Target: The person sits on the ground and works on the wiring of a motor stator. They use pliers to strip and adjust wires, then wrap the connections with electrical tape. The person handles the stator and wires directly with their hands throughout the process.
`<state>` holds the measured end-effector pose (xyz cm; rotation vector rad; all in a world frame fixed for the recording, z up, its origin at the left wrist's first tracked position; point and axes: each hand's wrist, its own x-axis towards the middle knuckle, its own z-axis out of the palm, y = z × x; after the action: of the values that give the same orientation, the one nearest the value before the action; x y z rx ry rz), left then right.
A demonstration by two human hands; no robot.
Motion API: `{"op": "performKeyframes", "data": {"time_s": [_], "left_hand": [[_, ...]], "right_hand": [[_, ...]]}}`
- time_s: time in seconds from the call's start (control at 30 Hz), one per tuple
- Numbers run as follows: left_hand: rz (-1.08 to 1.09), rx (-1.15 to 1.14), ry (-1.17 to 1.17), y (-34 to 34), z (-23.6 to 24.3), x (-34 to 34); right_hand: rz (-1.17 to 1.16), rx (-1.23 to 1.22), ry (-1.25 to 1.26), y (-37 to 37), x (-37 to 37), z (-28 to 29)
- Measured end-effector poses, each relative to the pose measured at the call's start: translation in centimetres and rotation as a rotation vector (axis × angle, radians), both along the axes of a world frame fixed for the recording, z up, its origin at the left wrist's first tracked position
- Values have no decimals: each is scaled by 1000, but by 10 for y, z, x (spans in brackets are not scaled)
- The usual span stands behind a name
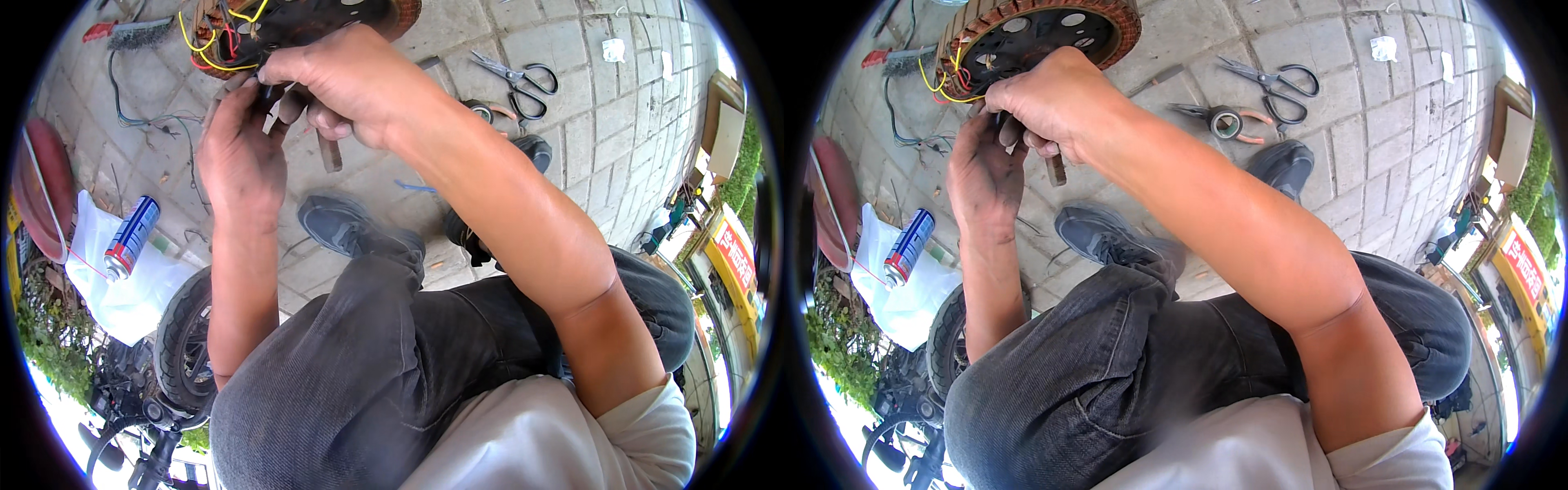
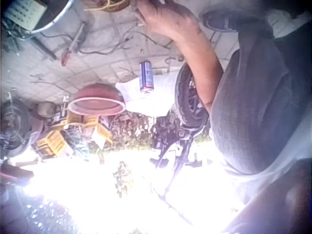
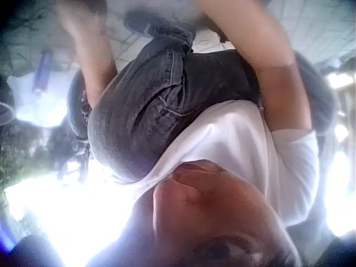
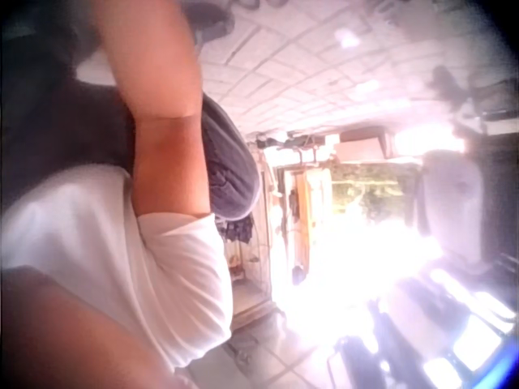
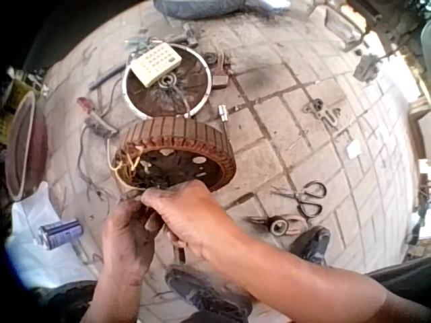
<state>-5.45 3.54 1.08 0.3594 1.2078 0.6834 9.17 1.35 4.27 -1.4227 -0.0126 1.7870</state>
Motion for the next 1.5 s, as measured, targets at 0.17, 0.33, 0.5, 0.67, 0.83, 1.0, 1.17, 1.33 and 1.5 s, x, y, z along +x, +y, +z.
{"op": "performKeyframes", "data": {"time_s": [0.17, 0.33, 0.5, 0.67, 0.83, 1.0, 1.17, 1.33, 1.5], "left_hand": [[-12, -39, -49, 1, -2, 0], [-46, -191, -200, 8, 0, -1], [-41, -386, -389, 4, 6, -7], [-51, -157, -258, -10, 23, -11], [-283, 883, 563, -21, 31, -12], [-458, 1170, 845, -18, 35, -4], [-439, 1081, 858, -20, 39, -4], [-488, 1179, 906, -21, 38, -2], [-538, 1146, 895, -21, 39, -2]], "right_hand": [[-16, 7, -61, 0, -5, -4], [21, 26, -117, -2, -7, -3], [106, 49, -199, -8, -4, 2], [136, 62, -211, -18, 5, 15], [309, 146, -448, -25, 7, 16], [453, 224, -652, -24, 8, 35], [454, 291, -693, -27, 8, 35], [489, 358, -746, -30, 8, 33], [517, 444, -783, -33, 10, 29]]}}
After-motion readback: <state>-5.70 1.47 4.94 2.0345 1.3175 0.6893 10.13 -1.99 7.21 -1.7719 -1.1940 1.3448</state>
